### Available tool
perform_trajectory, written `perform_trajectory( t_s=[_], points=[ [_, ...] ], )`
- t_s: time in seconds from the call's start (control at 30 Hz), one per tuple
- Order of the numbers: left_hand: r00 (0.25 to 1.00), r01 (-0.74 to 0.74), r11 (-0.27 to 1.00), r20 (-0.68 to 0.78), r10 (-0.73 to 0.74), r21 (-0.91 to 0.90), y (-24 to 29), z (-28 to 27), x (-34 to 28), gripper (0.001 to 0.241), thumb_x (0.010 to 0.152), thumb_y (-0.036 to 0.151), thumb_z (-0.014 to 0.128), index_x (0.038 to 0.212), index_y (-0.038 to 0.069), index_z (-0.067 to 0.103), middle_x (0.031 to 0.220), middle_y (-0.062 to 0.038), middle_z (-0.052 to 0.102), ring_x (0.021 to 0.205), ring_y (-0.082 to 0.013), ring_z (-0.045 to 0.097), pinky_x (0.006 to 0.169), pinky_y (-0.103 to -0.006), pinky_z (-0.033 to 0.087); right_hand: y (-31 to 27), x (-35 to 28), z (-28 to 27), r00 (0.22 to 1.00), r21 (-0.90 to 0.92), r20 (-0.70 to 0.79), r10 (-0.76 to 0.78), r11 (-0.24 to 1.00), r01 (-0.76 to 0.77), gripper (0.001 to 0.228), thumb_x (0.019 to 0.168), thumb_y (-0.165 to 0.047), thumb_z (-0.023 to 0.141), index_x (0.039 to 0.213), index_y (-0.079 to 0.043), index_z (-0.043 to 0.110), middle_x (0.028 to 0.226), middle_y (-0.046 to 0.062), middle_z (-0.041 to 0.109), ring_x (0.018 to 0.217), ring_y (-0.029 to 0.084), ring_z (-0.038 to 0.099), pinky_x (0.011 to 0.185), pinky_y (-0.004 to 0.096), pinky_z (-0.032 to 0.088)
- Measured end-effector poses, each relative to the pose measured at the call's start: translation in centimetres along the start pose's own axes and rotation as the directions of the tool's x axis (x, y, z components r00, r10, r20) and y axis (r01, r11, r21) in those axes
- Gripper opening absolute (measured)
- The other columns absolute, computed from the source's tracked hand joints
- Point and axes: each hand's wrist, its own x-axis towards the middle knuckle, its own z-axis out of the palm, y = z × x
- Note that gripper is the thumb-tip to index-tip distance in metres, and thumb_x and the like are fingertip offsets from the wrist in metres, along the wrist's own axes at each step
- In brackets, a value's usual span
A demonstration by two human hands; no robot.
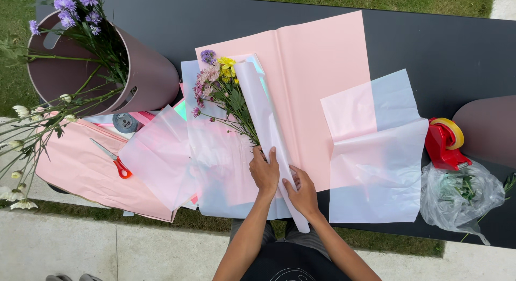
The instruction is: The person layers pink tissue paper and iridescent wrapping paper on a table, then selects and trims stems of purple and yellow flowers using shears. They gather the trimmed flowers into a bouquet, place them on the papers, and begin to roll the papers around the stems by hand.
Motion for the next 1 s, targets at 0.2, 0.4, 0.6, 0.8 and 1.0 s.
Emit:
perform_trajectory(
  t_s=[0.2,0.4,0.6,0.8,1.0],
  points=[
    [0.994,-0.059,0.998,0.090,0.061,-0.029,0.7,0.5,-0.9,0.043,0.112,0.034,0.082,0.140,0.004,0.069,0.108,-0.018,0.087,0.091,-0.0388,0.088,0.081,-0.0547,0.070,5.5,1.1,1.8,0.946,-0.037,-0.317,-0.071,0.997,0.062,0.017,0.111,-0.010,0.082,0.127,-0.006,0.082,0.092,0.009,0.068,0.084,0.027,0.077,0.071,0.035,0.065],
    [0.995,-0.081,0.996,0.066,0.080,0.024,-0.9,3.0,0.1,0.029,0.109,0.030,0.077,0.127,0.008,0.071,0.090,-0.011,0.084,0.087,-0.0406,0.086,0.079,-0.0575,0.067,5.7,0.4,3.5,0.893,-0.339,-0.302,-0.333,0.913,0.226,0.048,0.099,0.007,0.078,0.143,-0.013,0.080,0.111,0.004,0.062,0.099,0.029,0.078,0.078,0.039,0.070],
    [0.948,-0.301,0.949,-0.078,0.308,0.096,3.5,-0.3,0.3,0.036,0.108,0.013,0.077,0.141,0.002,0.066,0.113,-0.017,0.076,0.103,-0.0437,0.084,0.086,-0.0575,0.069,2.5,-0.8,2.5,0.894,-0.378,-0.274,-0.354,0.895,0.238,0.072,0.097,0.013,0.070,0.165,-0.010,0.072,0.131,0.014,0.071,0.108,0.036,0.080,0.076,0.049,0.073],
    [0.931,-0.365,0.926,0.051,0.362,0.097,4.3,1.8,3.6,0.042,0.109,0.032,0.084,0.134,-0.001,0.074,0.098,-0.020,0.083,0.088,-0.0450,0.087,0.074,-0.0573,0.069,2.9,-0.3,3.7,0.879,-0.644,-0.193,-0.436,0.732,0.222,0.066,0.097,0.005,0.077,0.156,-0.024,0.080,0.150,0.011,0.065,0.110,0.027,0.075,0.074,0.039,0.067],
    [0.986,-0.164,0.984,0.027,0.167,-0.069,1.9,2.1,4.5,0.030,0.123,0.032,0.066,0.128,0.003,0.073,0.093,-0.019,0.084,0.087,-0.0402,0.087,0.075,-0.0492,0.067,-1.1,-1.3,1.8,0.966,-0.096,-0.246,-0.072,0.994,0.050,0.088,0.102,-0.041,0.087,0.180,-0.014,0.056,0.158,0.021,0.063,0.146,0.044,0.065,0.120,0.058,0.052]
  ],
)
